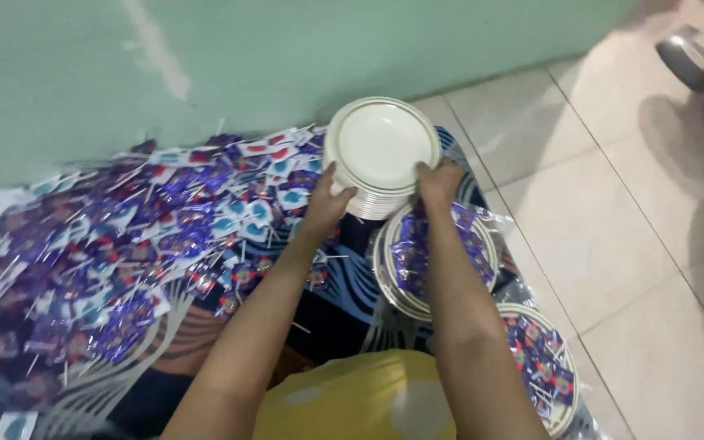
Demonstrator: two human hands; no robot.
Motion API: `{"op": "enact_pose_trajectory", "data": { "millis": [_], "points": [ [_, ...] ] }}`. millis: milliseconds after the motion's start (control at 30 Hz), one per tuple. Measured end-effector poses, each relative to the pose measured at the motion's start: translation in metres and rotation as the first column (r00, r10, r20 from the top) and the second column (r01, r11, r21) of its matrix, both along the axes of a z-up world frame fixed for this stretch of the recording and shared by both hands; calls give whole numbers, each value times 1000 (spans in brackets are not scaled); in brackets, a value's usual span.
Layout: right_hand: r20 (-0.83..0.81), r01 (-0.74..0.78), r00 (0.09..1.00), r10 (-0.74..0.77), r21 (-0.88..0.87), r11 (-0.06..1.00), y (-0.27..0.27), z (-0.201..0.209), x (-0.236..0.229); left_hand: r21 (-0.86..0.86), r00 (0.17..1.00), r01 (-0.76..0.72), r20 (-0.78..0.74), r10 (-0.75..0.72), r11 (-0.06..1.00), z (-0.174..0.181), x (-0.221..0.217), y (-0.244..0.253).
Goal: The person sits on a mat and places individually wrapped lollipops onto a white plate. They then cover the plate with a clear plastic sheet and continue adding more lollipops on top of the plastic.
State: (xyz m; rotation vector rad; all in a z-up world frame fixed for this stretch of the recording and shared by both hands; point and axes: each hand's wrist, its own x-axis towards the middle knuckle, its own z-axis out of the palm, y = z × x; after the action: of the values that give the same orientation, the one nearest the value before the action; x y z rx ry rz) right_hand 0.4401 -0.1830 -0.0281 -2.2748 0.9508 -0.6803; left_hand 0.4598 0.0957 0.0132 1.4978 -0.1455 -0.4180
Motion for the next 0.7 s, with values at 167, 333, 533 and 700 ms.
{"op": "enact_pose_trajectory", "data": {
  "millis": [167, 333, 533, 700],
  "points": [
    [85, -39, 995, 45, -80, 996, 41, 60, -25, -135, 993, -1, -116, -14, 991, 7, 4, -4],
    [211, -89, 971, 111, -109, 990, 78, 86, -47, -208, 965, -36, -262, -20, 977, 28, -18, 27],
    [277, -224, 942, 192, 88, 971, 175, 103, -98, -452, 990, -141, -56, 130, 881, 18, -46, 120],
    [258, -441, 891, 373, 300, 846, 278, 50, -132, 111, 967, -217, -111, 229, 970, -73, -43, 269]
  ]
}}
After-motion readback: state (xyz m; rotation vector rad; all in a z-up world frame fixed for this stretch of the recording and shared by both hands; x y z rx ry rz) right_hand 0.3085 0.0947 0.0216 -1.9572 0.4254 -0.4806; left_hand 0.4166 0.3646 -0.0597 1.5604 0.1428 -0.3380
